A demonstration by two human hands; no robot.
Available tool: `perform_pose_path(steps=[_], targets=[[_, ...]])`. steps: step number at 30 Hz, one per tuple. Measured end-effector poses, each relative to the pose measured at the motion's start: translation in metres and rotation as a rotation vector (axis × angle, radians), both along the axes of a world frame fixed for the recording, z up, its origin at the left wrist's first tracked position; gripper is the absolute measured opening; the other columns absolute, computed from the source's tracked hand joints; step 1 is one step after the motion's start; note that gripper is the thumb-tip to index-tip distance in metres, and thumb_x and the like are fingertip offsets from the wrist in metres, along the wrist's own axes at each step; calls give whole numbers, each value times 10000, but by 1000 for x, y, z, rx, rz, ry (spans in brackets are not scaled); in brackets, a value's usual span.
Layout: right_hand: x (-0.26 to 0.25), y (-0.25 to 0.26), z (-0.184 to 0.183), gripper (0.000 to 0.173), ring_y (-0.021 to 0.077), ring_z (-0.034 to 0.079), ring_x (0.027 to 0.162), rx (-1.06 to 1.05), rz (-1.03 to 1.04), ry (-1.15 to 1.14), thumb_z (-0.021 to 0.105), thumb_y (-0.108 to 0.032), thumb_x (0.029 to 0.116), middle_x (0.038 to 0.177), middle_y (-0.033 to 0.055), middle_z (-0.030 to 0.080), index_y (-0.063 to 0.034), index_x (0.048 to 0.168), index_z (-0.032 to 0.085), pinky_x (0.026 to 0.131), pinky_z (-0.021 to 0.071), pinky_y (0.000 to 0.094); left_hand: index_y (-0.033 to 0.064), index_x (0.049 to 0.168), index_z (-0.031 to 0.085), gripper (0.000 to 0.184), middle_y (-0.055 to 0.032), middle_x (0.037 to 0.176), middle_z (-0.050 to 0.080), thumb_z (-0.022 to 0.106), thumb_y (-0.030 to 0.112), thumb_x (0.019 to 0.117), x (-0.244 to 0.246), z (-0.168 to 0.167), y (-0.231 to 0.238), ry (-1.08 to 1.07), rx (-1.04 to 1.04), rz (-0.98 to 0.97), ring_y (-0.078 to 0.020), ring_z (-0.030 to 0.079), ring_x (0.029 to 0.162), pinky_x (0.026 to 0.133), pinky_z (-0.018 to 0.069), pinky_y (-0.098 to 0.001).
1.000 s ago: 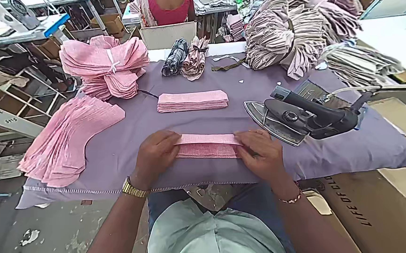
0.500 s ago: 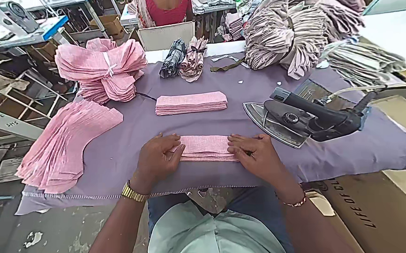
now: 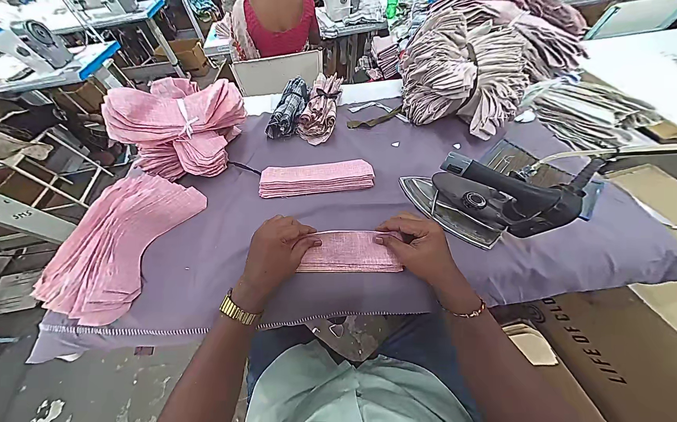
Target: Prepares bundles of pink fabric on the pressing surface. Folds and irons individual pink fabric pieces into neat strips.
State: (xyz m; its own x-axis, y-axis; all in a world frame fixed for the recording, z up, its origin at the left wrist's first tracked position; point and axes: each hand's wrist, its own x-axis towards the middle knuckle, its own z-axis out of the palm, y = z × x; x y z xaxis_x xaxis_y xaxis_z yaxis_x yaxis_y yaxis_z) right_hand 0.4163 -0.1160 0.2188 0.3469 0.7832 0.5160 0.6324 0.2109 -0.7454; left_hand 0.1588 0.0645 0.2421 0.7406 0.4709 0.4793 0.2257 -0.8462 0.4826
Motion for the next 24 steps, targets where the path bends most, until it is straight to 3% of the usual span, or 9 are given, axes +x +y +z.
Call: perform_pose_path(steps=[5, 9, 14, 20, 24], targets=[[0, -1, -1, 157, 37, 622, 760, -14, -15, -59, 722, -274, 945, 844, -38, 706, -135, 903, 781, 688, 524, 227, 214, 1013, 810, 199, 68, 891, 723, 659, 343, 1002, -1, 0, 3, -6, -8, -30, -59, 651, 892, 832, 532, -287], [0, -1, -4, 217, 62, 628, 790, -75, -42, -120, 633, -295, 991, 831, -60, 696, -156, 883, 759, 788, 512, 342, 184, 966, 781, 241, 46, 867, 692, 602, 334, 1027, 3, 0, 4, 42, 49, -44, -93, 638, 879, 825, 526, -315], [0, -2, -3, 252, 69, 636, 797, -98, -49, -127, 603, -272, 1009, 803, -54, 693, -144, 844, 744, 814, 497, 365, 180, 934, 756, 302, 45, 851, 680, 544, 365, 1043, 8, -1, 5, 117, 67, -44, -109, 631, 863, 811, 514, -341], [-1, -2, -1, 289, 70, 642, 779, -120, -63, -107, 569, -259, 1023, 789, -39, 696, -128, 834, 742, 774, 515, 337, 170, 908, 734, 356, 39, 846, 676, 489, 379, 1061, 11, -1, 7, 174, 50, -40, -109, 645, 843, 780, 526, -371], [1, -1, -2, 234, 36, 604, 691, -99, -41, -39, 631, -252, 991, 773, -29, 679, -106, 854, 751, 640, 513, 228, 210, 903, 782, 276, 101, 850, 713, 632, 424, 994, 7, 4, 19, 134, -199, -54, -14, 654, 800, 744, 565, -313]])
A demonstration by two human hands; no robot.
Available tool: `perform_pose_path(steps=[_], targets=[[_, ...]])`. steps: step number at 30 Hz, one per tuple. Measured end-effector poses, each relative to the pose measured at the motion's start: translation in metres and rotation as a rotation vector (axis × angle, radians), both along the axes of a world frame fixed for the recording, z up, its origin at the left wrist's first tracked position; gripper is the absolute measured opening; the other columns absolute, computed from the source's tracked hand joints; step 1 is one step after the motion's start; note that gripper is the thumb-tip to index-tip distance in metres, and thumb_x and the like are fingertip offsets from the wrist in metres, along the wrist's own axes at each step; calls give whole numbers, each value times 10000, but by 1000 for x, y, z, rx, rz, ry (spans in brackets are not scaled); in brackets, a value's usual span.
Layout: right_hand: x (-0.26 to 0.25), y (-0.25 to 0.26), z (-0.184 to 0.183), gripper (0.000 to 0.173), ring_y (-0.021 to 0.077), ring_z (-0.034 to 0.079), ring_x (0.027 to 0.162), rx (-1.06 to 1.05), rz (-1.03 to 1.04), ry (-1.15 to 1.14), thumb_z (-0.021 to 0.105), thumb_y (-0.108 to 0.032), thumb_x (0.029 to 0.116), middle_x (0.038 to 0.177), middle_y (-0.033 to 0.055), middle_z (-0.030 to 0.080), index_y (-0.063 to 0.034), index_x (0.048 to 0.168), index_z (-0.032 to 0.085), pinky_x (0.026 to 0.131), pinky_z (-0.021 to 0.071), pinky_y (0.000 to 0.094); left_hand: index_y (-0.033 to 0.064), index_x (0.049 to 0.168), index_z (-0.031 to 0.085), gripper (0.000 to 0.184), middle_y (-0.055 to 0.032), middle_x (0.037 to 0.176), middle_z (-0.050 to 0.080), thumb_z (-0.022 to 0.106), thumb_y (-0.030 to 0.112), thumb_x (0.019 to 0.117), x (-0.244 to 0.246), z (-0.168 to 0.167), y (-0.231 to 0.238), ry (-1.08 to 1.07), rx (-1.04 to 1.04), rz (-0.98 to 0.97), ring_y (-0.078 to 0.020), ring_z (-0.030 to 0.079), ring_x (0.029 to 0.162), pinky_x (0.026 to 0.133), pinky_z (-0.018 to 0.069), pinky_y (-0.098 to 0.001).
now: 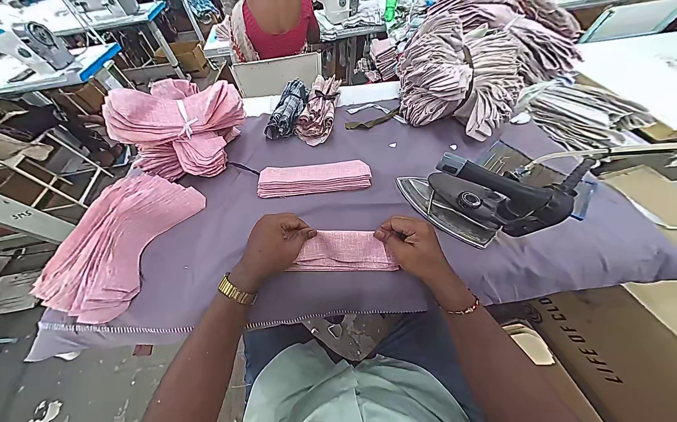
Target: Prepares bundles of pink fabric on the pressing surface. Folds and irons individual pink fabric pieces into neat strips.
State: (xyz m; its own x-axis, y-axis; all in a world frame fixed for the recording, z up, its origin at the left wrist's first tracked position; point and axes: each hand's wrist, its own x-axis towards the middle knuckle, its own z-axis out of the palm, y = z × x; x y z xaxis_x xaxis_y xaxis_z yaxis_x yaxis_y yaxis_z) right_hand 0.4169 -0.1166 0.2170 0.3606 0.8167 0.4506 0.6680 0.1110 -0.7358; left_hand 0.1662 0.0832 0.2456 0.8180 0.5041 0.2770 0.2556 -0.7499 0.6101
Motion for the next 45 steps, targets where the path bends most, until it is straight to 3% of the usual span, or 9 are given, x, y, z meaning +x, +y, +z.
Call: perform_pose_path(steps=[6, 10, 16, 20, 25, 32, 36, 40, 45], targets=[[5, 3, 12, 208, 16, 610, 688, -90, 5, 31, 672, -289, 954, 785, -53, 704, -136, 849, 766, 635, 511, 233, 180, 833, 779, 258, 66, 733, 704, 701, 393, 956, 4, 29, 4, 148, -251, 74, -47, 642, 679, 664, 542, -346], [1, 14, 15, 276, 158, 673, 790, -350, -128, -173, 633, -372, 944, 806, -4, 717, -156, 833, 763, 738, 542, 462, 181, 854, 757, 346, -9, 764, 687, 615, 471, 980, 21, 25, 11, 459, -126, 117, -188, 661, 756, 715, 537, -521], [-8, 14, 18, 240, 188, 691, 836, -438, -235, -220, 653, -377, 925, 844, 2, 732, -176, 862, 769, 761, 548, 499, 229, 903, 770, 434, 11, 933, 722, 623, 637, 885, 21, 21, 5, 517, 64, 275, -204, 690, 931, 791, 555, -541], [-14, 10, 5, 244, 198, 689, 831, -239, -297, -443, 614, -373, 928, 860, 4, 716, -184, 905, 765, 737, 542, 476, 245, 936, 755, 381, 4, 956, 679, 638, 602, 875, 13, 4, 6, 315, 344, 258, -227, 633, 999, 814, 501, -500], [-16, 12, 2, 247, 261, 649, 1052, -16, -35, -614, 521, -133, 979, 1019, 41, 727, -150, 976, 768, 900, 507, 475, 230, 1008, 773, 250, 6, 982, 706, 526, 196, 989, 18, 1, -11, 169, 443, -21, -198, 668, 941, 782, 569, -416], [-23, -2, 16, 275, 245, 679, 993, -160, 44, -622, 552, -53, 926, 1068, 59, 733, -116, 1060, 783, 869, 562, 406, 345, 1140, 769, 309, 46, 1111, 710, 494, 276, 1017, -2, 6, -9, 254, 470, -8, -181, 661, 1007, 787, 565, -415], [-14, -25, 13, 357, 161, 689, 1173, -135, 42, -386, 496, -46, 948, 1254, 20, 739, -119, 1137, 790, 1025, 552, 361, 233, 1105, 788, 289, 22, 1125, 714, 514, 285, 1029, -30, -4, 8, 115, 369, -48, -127, 662, 1067, 908, 567, -378], [4, -36, 9, 228, 113, 690, 1165, -25, 153, -6, 617, -162, 1013, 1225, 41, 744, -82, 1141, 788, 1009, 586, 290, 126, 1256, 734, 342, -26, 1267, 706, 554, 306, 1026, -52, -8, 20, -33, 171, -167, -107, 648, 1198, 1039, 545, -349], [13, -38, 2, 194, 172, 640, 1272, 16, 257, -81, 686, -196, 982, 1221, 46, 745, -75, 1090, 792, 1128, 517, 359, 80, 1259, 726, 310, -57, 1334, 691, 602, 206, 1004, -64, -8, 30, -84, 79, -285, -180, 593, 1333, 1160, 483, -403]])
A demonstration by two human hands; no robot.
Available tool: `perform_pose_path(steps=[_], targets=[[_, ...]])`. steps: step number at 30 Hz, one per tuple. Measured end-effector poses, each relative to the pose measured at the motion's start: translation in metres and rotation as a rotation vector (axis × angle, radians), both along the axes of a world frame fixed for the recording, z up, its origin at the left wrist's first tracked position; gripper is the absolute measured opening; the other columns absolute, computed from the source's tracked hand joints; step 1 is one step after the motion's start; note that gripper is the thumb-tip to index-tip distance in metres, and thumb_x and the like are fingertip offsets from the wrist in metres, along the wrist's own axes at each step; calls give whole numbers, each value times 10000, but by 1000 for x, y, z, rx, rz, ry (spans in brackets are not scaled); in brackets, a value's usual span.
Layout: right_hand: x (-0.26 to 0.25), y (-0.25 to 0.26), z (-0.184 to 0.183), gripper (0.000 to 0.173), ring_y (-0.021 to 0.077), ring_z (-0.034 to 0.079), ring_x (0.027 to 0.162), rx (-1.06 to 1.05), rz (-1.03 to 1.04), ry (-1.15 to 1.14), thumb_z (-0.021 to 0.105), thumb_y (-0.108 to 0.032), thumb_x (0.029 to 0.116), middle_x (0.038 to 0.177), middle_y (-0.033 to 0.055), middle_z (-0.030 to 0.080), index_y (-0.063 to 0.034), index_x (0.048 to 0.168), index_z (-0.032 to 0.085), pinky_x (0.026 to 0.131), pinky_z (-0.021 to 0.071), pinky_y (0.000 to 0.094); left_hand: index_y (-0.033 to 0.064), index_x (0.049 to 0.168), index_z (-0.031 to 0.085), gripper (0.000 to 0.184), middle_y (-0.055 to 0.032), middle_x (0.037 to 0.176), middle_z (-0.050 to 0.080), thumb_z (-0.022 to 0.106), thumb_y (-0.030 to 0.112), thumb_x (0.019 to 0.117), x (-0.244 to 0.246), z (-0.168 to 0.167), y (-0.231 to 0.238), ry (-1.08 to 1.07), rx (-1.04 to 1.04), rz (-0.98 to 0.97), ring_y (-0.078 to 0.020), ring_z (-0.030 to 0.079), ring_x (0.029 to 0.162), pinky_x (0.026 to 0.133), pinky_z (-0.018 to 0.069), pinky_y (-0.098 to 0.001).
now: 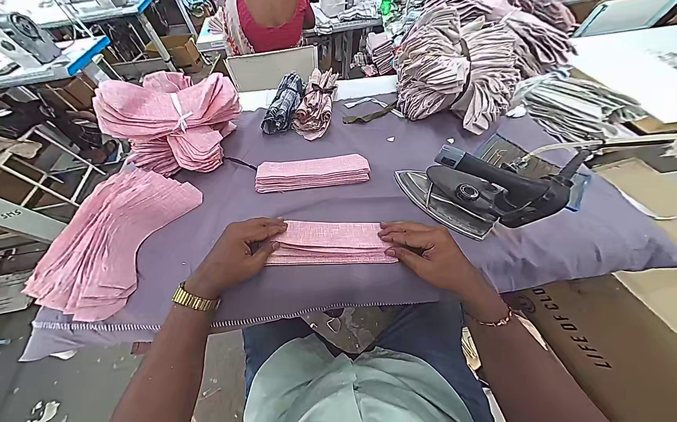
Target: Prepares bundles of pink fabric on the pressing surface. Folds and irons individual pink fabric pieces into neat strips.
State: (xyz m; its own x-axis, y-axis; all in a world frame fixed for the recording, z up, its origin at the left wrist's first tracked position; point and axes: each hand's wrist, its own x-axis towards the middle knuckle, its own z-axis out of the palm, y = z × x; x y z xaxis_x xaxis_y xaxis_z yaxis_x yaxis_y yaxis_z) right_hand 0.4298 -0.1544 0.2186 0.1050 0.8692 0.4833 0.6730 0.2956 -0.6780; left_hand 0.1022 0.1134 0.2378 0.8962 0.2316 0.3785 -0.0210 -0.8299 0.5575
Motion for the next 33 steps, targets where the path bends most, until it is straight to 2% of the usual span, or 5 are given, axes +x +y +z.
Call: perform_pose_path(steps=[12, 16, 23, 29, 33], targets=[[-9, -2, 3, 282, 194, 680, 1218, 72, -17, -79, 526, -42, 955, 1150, 70, 770, -35, 1053, 790, 1111, 529, 382, 121, 1112, 780, 289, -14, 1195, 747, 589, 91, 897, 11, -8, -12, -100, -3, 149, -166, 645, 1249, 1114, 514, -399], [-19, 1, -1, 268, 158, 717, 1132, 110, -143, -96, 547, -61, 931, 1097, 52, 782, -60, 1013, 802, 1042, 572, 347, 195, 1116, 789, 315, 88, 1158, 754, 605, 114, 874, 9, -7, -14, -76, -22, 212, -99, 639, 1172, 1046, 498, -366], [-27, 11, -4, 268, 113, 707, 981, 93, -274, -116, 555, -95, 891, 1007, 8, 775, -107, 1007, 796, 881, 580, 315, 169, 1007, 785, 184, 45, 1096, 754, 674, 142, 863, 7, -5, -11, -83, -111, 242, -102, 681, 1107, 980, 573, -346], [-19, 10, 0, 319, 74, 710, 1006, -23, -254, 24, 576, -82, 861, 1071, -10, 773, -127, 1083, 801, 878, 600, 287, 182, 1038, 799, 177, 50, 1129, 767, 659, 146, 936, 4, 5, -6, -29, -142, 154, -111, 686, 1151, 1049, 556, -365], [-12, 8, 5, 313, 74, 689, 1089, -90, -181, -11, 570, -108, 884, 1141, -40, 763, -158, 1088, 803, 957, 572, 338, 235, 1104, 806, 256, 73, 1282, 717, 588, 162, 992, 3, 9, -2, 82, -77, 75, -111, 610, 1273, 1118, 484, -380]])
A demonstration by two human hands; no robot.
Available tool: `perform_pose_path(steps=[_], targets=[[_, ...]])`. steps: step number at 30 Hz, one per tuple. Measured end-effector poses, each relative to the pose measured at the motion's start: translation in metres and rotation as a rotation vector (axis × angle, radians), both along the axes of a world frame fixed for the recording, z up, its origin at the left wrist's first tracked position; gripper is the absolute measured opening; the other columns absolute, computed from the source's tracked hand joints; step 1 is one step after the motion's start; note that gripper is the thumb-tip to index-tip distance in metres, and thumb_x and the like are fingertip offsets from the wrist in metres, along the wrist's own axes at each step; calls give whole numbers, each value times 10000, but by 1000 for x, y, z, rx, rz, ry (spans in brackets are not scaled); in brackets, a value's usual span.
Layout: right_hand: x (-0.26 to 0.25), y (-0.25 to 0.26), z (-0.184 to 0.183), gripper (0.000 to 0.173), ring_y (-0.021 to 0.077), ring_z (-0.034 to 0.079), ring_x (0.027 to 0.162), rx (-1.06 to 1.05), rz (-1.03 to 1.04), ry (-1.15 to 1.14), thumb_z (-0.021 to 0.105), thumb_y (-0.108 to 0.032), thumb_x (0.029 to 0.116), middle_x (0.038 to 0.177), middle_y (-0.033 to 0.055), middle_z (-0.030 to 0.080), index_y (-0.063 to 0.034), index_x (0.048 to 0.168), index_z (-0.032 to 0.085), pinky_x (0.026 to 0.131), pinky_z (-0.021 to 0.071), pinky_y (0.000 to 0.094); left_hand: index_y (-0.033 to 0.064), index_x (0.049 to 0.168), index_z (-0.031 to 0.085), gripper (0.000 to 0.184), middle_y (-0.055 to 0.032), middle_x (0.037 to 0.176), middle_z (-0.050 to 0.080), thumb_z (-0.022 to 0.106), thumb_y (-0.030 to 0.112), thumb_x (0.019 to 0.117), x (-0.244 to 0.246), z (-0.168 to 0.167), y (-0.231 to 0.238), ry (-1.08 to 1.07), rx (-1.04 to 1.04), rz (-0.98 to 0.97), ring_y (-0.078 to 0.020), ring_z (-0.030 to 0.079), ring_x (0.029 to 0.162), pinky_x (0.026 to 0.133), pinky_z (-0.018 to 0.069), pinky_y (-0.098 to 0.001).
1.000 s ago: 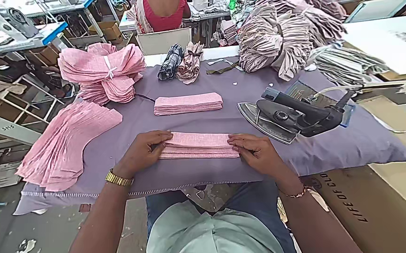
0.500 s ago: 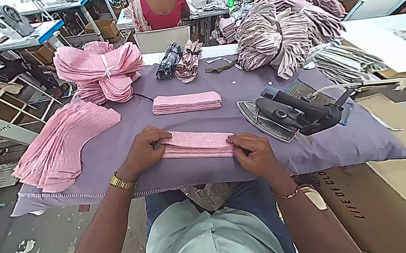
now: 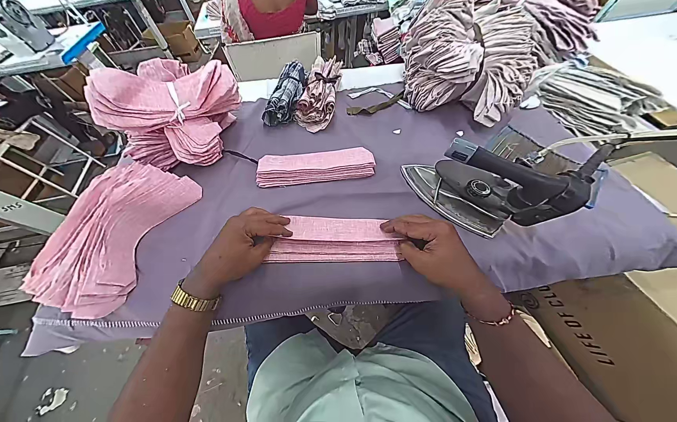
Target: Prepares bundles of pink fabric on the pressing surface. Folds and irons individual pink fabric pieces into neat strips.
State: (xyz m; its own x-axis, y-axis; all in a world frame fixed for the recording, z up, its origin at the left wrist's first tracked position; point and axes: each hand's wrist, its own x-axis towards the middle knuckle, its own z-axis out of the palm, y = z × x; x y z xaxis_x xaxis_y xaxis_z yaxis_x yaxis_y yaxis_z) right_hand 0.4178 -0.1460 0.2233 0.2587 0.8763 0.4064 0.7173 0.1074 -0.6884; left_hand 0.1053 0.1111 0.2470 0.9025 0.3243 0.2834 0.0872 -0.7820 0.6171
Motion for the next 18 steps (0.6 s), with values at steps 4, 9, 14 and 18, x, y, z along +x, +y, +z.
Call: perform_pose_path(steps=[4, 9, 14, 18], targets=[[0, -2, 2, 311, 84, 636, 1186, -81, 1, -99, 533, -179, 919, 1221, -112, 733, -231, 1033, 818, 1004, 470, 492, 274, 1204, 779, 330, 101, 1384, 659, 526, 175, 1017, 1, 2, 1, 112, 98, -34, -111, 562, 1314, 1124, 446, -384], [-7, -6, 4, 324, 114, 615, 1205, -98, -65, -224, 519, -221, 944, 1246, -140, 724, -272, 1064, 816, 973, 402, 536, 248, 1276, 742, 377, 82, 1436, 625, 485, 172, 1011, 1, 3, -4, 183, 253, -46, -161, 544, 1340, 1111, 451, -406], [-5, -9, -1, 332, 89, 618, 1200, -51, -115, -176, 521, -217, 927, 1230, -148, 733, -258, 1087, 810, 983, 389, 536, 254, 1271, 747, 348, 80, 1396, 655, 531, 172, 1010, -4, -7, 4, 42, 214, -71, -132, 578, 1303, 1107, 462, -390], [0, -10, -3, 327, 55, 620, 1193, -46, -115, -67, 561, -228, 914, 1221, -157, 733, -271, 1128, 803, 1024, 390, 551, 254, 1185, 787, 293, 58, 1359, 679, 585, 165, 992, -7, -10, 6, -28, 46, -66, -159, 583, 1314, 1125, 469, -418]])
